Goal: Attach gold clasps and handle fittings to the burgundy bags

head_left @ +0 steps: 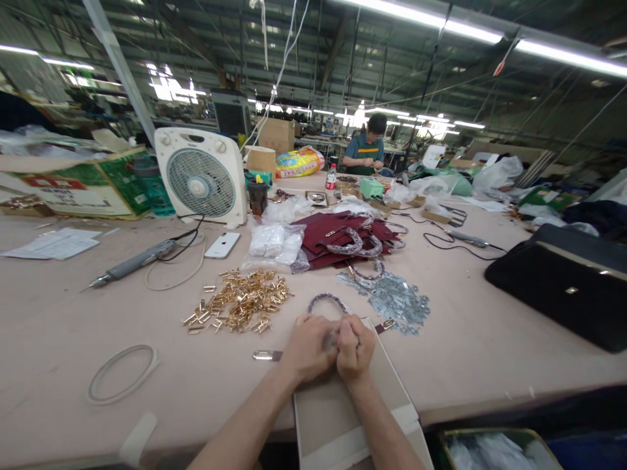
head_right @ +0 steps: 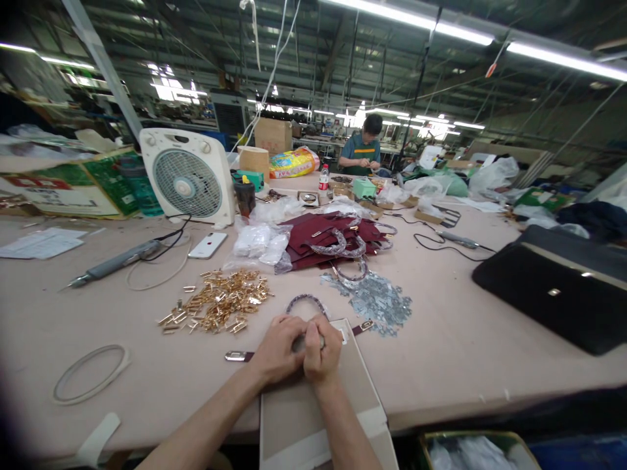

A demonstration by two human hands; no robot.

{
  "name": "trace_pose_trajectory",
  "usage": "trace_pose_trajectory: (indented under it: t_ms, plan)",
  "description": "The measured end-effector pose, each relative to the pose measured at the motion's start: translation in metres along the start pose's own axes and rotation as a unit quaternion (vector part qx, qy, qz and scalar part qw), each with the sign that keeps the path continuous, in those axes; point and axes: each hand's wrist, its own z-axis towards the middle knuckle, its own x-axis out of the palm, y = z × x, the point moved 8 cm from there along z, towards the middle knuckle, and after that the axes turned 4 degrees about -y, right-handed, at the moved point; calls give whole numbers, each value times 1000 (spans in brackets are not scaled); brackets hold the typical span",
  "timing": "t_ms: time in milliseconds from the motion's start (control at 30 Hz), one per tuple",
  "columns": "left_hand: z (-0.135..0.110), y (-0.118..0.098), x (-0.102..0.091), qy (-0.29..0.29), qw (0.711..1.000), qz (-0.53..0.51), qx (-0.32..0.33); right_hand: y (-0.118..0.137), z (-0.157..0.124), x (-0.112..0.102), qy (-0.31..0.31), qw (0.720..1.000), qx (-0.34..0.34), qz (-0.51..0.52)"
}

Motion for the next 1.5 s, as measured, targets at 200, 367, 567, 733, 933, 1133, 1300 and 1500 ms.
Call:
trace_pose_trajectory:
  t_ms: [200,367,567,733,933,1133,1300,1500]
  plan:
    - [-17,5,2,-38,997,65,30,-17,20,-28,-121,958,119,231]
    - [-12,8,4,-41,995,84,18,-27,44,-12,-68,959,177,209]
    - [-11,8,3,-39,995,86,8,-37,48,16,35,957,229,176]
    - [-11,6,4,-36,995,88,13,-27,35,2,40,967,176,179]
    - [-10,4,5,-32,995,93,18,-11,15,-5,26,986,91,136]
    - [-4,14,9,-20,994,102,16,-16,28,-19,-67,972,133,183]
    - [5,22,10,-20,993,111,12,-12,40,-20,-81,968,118,207]
    - [7,21,9,-25,993,114,26,-18,33,-2,-54,973,114,192]
